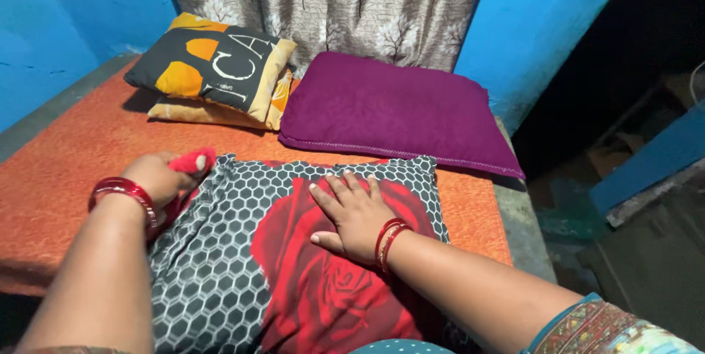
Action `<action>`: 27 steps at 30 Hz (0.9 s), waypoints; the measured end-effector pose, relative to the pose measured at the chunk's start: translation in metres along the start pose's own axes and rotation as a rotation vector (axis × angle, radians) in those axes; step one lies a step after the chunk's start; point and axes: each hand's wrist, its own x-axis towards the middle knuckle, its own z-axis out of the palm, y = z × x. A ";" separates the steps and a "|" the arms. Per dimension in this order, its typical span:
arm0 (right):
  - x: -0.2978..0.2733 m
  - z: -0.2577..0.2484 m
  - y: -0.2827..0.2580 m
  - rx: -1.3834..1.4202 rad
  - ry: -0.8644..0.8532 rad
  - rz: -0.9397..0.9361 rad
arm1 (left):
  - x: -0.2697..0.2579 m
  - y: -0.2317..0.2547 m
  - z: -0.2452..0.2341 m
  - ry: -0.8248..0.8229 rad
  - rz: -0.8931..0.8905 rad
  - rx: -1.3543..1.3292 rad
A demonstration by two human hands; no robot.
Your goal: The person wipes the surfaces of several decorative pillows on a bed using a small red cloth. They handle each pillow one at a time, wiping both sides and then placing them back on the bed.
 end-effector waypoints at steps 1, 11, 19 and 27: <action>-0.001 0.001 -0.001 -0.008 0.000 -0.009 | -0.016 0.012 -0.001 0.044 -0.008 0.073; -0.003 0.004 0.001 -0.112 -0.085 0.041 | -0.115 0.117 0.131 0.321 0.509 0.329; -0.006 0.008 0.001 -0.045 0.015 0.009 | -0.082 0.058 0.107 0.384 0.139 0.433; -0.011 0.010 0.003 -0.031 0.025 0.016 | -0.085 -0.005 0.067 0.431 -0.337 0.231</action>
